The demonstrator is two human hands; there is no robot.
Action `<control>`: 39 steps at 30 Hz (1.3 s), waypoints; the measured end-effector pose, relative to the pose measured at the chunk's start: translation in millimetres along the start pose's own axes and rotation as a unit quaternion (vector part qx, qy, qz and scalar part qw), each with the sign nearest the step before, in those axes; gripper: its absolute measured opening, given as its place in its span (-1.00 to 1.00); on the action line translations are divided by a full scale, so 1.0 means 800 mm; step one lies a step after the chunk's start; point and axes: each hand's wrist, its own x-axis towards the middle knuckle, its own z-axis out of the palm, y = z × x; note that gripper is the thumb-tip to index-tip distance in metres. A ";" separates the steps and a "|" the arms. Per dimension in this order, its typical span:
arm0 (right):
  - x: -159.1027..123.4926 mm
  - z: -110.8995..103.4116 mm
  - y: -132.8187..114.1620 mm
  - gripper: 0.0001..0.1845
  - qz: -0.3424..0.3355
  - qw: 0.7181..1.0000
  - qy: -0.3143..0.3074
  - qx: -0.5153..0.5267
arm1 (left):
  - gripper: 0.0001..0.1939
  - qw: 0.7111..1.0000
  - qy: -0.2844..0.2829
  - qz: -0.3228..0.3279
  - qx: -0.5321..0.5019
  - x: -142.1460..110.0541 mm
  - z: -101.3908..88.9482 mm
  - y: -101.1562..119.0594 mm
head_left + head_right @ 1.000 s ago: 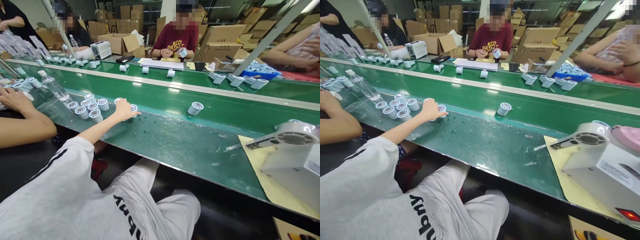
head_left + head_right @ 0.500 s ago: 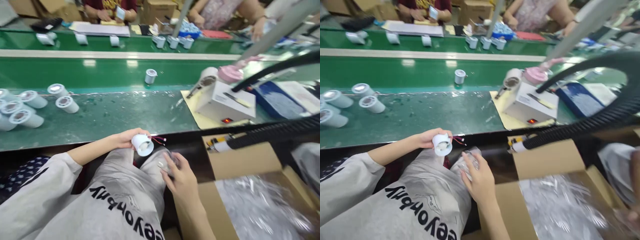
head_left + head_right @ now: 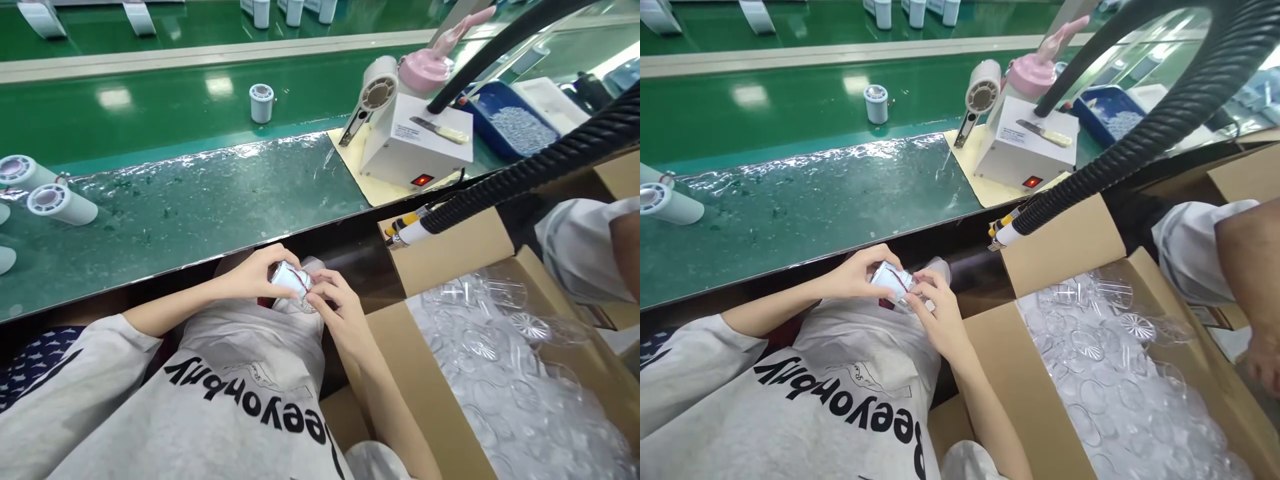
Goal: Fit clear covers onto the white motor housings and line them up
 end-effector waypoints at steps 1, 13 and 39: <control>0.000 0.000 -0.002 -0.76 0.013 1.000 0.016 0.020 | -0.45 1.000 0.004 0.002 0.001 -0.001 0.003 -0.005; 0.002 -0.009 0.004 -0.74 -0.009 0.989 0.028 0.148 | -0.23 0.973 -0.059 -0.062 -0.215 -0.011 0.010 -0.009; -0.024 -0.007 0.003 -0.49 0.055 0.976 -0.003 0.209 | -0.29 0.978 -0.112 0.043 -0.170 -0.019 -0.008 0.017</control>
